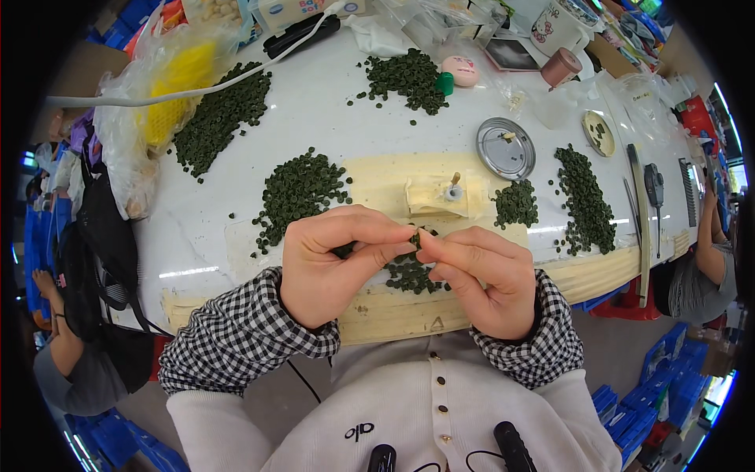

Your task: The recorder is assembling small green components onto a larger white plastic part on a factory production table.

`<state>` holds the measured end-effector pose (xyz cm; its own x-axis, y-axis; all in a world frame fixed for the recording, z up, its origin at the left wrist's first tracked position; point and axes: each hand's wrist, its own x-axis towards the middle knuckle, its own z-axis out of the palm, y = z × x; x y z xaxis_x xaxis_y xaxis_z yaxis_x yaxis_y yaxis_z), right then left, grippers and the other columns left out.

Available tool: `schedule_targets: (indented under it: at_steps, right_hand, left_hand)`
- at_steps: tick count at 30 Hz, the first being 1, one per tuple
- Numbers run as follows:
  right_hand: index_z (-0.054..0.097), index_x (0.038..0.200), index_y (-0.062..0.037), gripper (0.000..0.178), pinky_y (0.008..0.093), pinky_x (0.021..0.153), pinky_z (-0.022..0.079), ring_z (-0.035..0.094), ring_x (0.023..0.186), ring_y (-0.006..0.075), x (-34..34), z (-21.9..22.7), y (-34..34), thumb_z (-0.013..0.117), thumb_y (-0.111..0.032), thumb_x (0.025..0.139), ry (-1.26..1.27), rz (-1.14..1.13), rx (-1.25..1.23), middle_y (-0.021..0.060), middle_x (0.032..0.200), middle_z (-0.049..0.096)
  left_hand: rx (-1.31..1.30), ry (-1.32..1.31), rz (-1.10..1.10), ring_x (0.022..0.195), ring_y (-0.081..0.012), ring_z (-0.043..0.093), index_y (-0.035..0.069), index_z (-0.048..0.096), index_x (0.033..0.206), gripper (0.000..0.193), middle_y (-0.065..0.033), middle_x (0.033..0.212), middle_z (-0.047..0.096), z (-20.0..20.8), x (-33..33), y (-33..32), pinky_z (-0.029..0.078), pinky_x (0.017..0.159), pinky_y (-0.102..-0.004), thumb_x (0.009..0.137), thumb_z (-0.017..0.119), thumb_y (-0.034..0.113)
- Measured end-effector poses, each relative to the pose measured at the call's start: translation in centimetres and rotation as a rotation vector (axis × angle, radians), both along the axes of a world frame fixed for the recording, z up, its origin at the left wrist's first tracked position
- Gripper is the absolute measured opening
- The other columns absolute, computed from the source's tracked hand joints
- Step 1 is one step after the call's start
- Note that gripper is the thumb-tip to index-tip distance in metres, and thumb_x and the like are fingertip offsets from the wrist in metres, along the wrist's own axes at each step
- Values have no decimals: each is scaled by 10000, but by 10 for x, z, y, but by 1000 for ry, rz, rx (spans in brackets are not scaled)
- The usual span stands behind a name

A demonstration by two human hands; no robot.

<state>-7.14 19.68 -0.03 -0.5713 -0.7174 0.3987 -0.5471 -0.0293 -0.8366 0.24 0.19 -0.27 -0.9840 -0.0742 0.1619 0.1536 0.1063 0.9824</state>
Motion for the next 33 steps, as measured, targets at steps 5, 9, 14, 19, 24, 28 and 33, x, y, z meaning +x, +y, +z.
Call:
schedule_targets:
  at_steps: [5, 9, 14, 19, 24, 28, 33]
  right_hand:
    - [614, 1123, 25, 321, 249, 635, 507, 629, 731, 198, 1, 0, 0, 606, 60, 803, -23, 5, -2, 135, 876, 634]
    - [621, 1110, 25, 311, 246, 621, 501, 626, 726, 190, 2, 0, 0, 613, 55, 800, -19, -35, -7, 137, 880, 635]
    - [644, 1022, 27, 236, 257, 610, 485, 612, 693, 186, -4, 14, 14, 635, 45, 787, 74, -191, 49, 128, 855, 632]
    - [659, 847, 16, 118, 272, 610, 464, 583, 694, 204, -11, 24, 45, 672, 41, 732, 190, -368, 227, 101, 776, 615]
    - [651, 778, -31, 130, 330, 656, 450, 518, 750, 244, -10, 14, 63, 721, -33, 667, 382, -319, 502, 64, 737, 571]
    - [643, 761, -37, 123, 334, 661, 439, 501, 742, 242, -8, 5, 65, 717, -35, 663, 419, -319, 521, 59, 724, 549]
    - [619, 753, -32, 118, 341, 662, 434, 498, 740, 252, -8, -3, 56, 707, -35, 674, 428, -327, 485, 64, 726, 543]
  left_hand:
    - [18, 32, 4, 679, -77, 522, 20, 692, 936, 191, -76, 842, 668, -2, 0, 0, 428, 634, -214, 773, 651, -73]
    - [-19, 9, 36, 598, -17, 447, 16, 693, 938, 163, -26, 797, 658, -2, -1, 2, 371, 563, -176, 787, 659, -36]
    - [29, -198, -9, 550, 16, 382, -6, 670, 933, 143, 51, 692, 578, 3, 0, 5, 309, 499, -155, 791, 677, 10]
    - [43, -343, -110, 518, 17, 362, -19, 657, 923, 141, 68, 634, 525, 2, 1, 6, 292, 469, -154, 793, 674, 31]
    - [-86, -479, -215, 527, 6, 385, -45, 649, 924, 147, 66, 595, 491, 11, -5, 3, 323, 504, -160, 794, 667, 21]
    - [-138, -451, -188, 527, 6, 384, -44, 642, 949, 169, 68, 592, 478, 9, -4, 1, 320, 500, -160, 799, 668, 31]
    - [109, -487, -217, 566, -5, 392, -25, 566, 1088, 226, 13, 745, 539, 10, -7, 1, 321, 509, -165, 885, 561, 75]
